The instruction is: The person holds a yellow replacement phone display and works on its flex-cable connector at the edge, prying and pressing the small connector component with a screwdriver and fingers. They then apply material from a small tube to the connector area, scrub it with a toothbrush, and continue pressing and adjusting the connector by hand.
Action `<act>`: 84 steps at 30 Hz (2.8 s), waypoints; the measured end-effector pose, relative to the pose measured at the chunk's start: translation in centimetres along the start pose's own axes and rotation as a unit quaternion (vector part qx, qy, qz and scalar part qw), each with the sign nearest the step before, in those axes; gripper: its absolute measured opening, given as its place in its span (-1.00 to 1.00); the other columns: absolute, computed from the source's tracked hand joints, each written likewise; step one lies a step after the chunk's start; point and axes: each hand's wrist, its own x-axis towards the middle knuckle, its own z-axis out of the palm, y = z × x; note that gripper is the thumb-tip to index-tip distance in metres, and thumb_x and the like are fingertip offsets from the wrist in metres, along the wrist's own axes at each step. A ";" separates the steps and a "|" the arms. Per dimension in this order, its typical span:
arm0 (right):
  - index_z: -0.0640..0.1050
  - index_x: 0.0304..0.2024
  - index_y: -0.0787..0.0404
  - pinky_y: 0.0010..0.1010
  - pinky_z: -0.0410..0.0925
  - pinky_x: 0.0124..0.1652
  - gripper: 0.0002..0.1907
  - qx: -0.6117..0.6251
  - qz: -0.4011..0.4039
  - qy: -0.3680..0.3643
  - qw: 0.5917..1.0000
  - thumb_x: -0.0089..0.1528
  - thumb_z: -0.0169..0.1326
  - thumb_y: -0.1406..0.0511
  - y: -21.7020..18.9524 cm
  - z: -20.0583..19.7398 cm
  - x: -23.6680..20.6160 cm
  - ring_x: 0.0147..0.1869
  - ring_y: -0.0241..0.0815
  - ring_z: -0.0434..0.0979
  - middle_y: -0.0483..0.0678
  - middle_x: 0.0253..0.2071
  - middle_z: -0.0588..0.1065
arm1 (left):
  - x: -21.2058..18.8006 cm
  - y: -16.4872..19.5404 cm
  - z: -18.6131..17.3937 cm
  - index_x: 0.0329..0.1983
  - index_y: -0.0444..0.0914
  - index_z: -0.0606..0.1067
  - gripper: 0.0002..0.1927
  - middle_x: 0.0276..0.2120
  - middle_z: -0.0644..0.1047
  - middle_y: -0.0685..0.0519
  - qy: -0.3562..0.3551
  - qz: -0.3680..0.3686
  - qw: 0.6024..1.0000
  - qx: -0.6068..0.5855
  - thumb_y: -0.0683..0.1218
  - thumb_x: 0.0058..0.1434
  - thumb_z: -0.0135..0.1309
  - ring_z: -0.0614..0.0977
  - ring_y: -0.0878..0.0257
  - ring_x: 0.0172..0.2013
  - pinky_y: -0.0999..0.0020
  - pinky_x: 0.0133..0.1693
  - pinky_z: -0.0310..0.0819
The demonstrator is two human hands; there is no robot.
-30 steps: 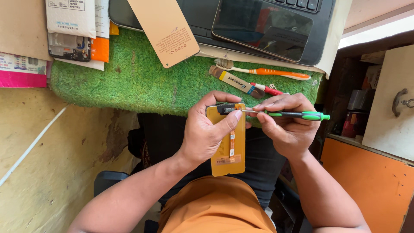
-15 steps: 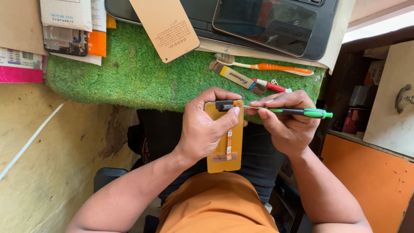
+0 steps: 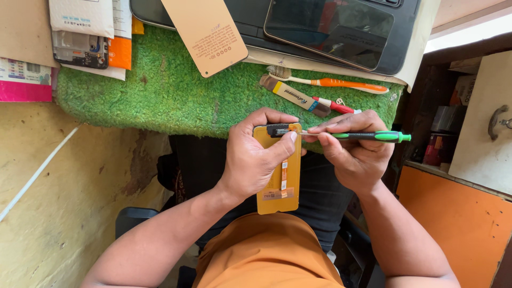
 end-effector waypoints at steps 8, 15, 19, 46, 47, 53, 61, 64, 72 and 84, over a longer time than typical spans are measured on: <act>0.35 0.02 0.35 -0.29 0.58 0.07 -0.79 0.012 -0.001 0.009 1.000 0.41 0.07 0.56 0.1 0.2 -0.1 0.03 -0.11 0.67 0.16 -0.06 0.54 | 0.0 0.0 0.0 -0.03 -0.39 0.50 -0.83 -0.23 0.60 0.01 0.002 -0.002 1.000 0.008 -0.29 0.32 0.11 0.71 0.27 -0.22 0.33 -0.13 0.72; 0.35 0.02 0.35 -0.27 0.59 0.07 -0.79 0.010 -0.006 0.017 1.000 0.40 0.07 0.56 0.4 0.4 -0.3 0.06 -0.10 0.66 0.16 0.00 0.53 | 0.0 -0.1 -0.1 -0.03 -0.39 0.49 -0.83 -0.23 0.61 0.02 -0.001 0.011 1.000 0.006 -0.29 0.33 0.12 0.71 0.30 -0.19 0.36 -0.12 0.71; 0.36 0.01 0.36 -0.28 0.57 0.08 -0.79 0.015 -0.008 0.002 1.000 0.40 0.07 0.57 0.3 0.4 -0.1 0.04 -0.11 0.66 0.17 -0.04 0.54 | 0.0 0.1 0.2 -0.05 -0.40 0.52 -0.84 -0.26 0.60 0.03 0.014 0.024 0.997 0.068 -0.29 0.31 0.12 0.69 0.32 -0.25 0.38 -0.17 0.69; 0.37 -0.02 0.36 -0.29 0.57 0.10 -0.81 0.011 0.000 0.006 1.000 0.37 0.05 0.58 0.3 0.4 0.0 0.05 -0.11 0.67 0.17 -0.03 0.55 | 0.1 0.0 0.0 -0.07 -0.38 0.54 -0.84 -0.29 0.58 0.08 0.018 0.033 0.996 0.081 -0.29 0.29 0.14 0.65 0.40 -0.29 0.52 -0.24 0.58; 0.37 -0.03 0.36 -0.29 0.57 0.09 -0.81 0.009 0.000 0.005 1.000 0.37 0.05 0.58 0.3 0.4 0.0 0.05 -0.11 0.67 0.17 -0.04 0.55 | 0.1 0.0 0.0 -0.07 -0.37 0.54 -0.84 -0.30 0.59 0.08 0.017 0.029 0.996 0.076 -0.28 0.29 0.14 0.66 0.40 -0.30 0.52 -0.24 0.59; 0.40 -0.01 0.33 -0.27 0.57 0.11 -0.80 0.025 -0.004 0.003 1.000 0.37 0.07 0.58 0.2 0.5 0.1 0.06 -0.10 0.66 0.17 -0.01 0.55 | 0.2 -0.1 0.0 -0.05 -0.38 0.52 -0.84 -0.28 0.59 0.06 0.012 0.028 0.998 0.056 -0.29 0.31 0.12 0.67 0.37 -0.28 0.46 -0.20 0.64; 0.56 0.01 0.30 -0.42 0.56 0.02 -0.79 -0.080 -0.067 -0.003 0.995 0.33 0.20 0.51 -0.5 0.1 0.7 -0.03 -0.19 0.66 0.09 0.01 0.54 | 0.3 -0.2 0.1 -0.01 -0.39 0.48 -0.83 -0.22 0.62 0.00 -0.005 0.019 1.000 0.015 -0.28 0.35 0.10 0.70 0.30 -0.21 0.35 -0.12 0.73; 0.58 0.02 0.31 -0.43 0.53 0.02 -0.82 -0.098 -0.065 -0.011 0.993 0.36 0.20 0.48 -0.7 0.0 0.8 -0.04 -0.20 0.65 0.07 -0.06 0.58 | 0.3 -0.1 -0.1 -0.01 -0.38 0.48 -0.82 -0.24 0.63 0.00 -0.005 -0.008 1.000 0.013 -0.26 0.33 0.10 0.72 0.28 -0.26 0.35 -0.17 0.71; 0.55 0.10 0.34 -0.30 0.54 0.13 -0.78 -0.032 0.008 -0.015 0.999 0.40 0.11 0.43 -1.3 0.3 1.2 0.07 -0.14 0.65 0.08 0.00 0.59 | 0.6 0.6 -0.4 0.02 -0.37 0.45 -0.80 -0.17 0.62 -0.03 -0.061 -0.032 0.997 -0.022 -0.24 0.36 0.10 0.70 0.29 -0.16 0.31 -0.12 0.74; 0.54 0.07 0.40 -0.34 0.48 0.18 -0.80 -0.074 -0.001 -0.053 0.996 0.39 0.09 0.47 -1.6 -0.3 1.5 0.12 -0.09 0.69 0.15 0.00 0.62 | 0.8 2.0 -1.0 0.06 -0.37 0.42 -0.74 -0.20 0.62 -0.03 -0.050 -0.042 0.998 0.005 -0.29 0.31 0.07 0.73 0.21 -0.26 0.32 -0.17 0.71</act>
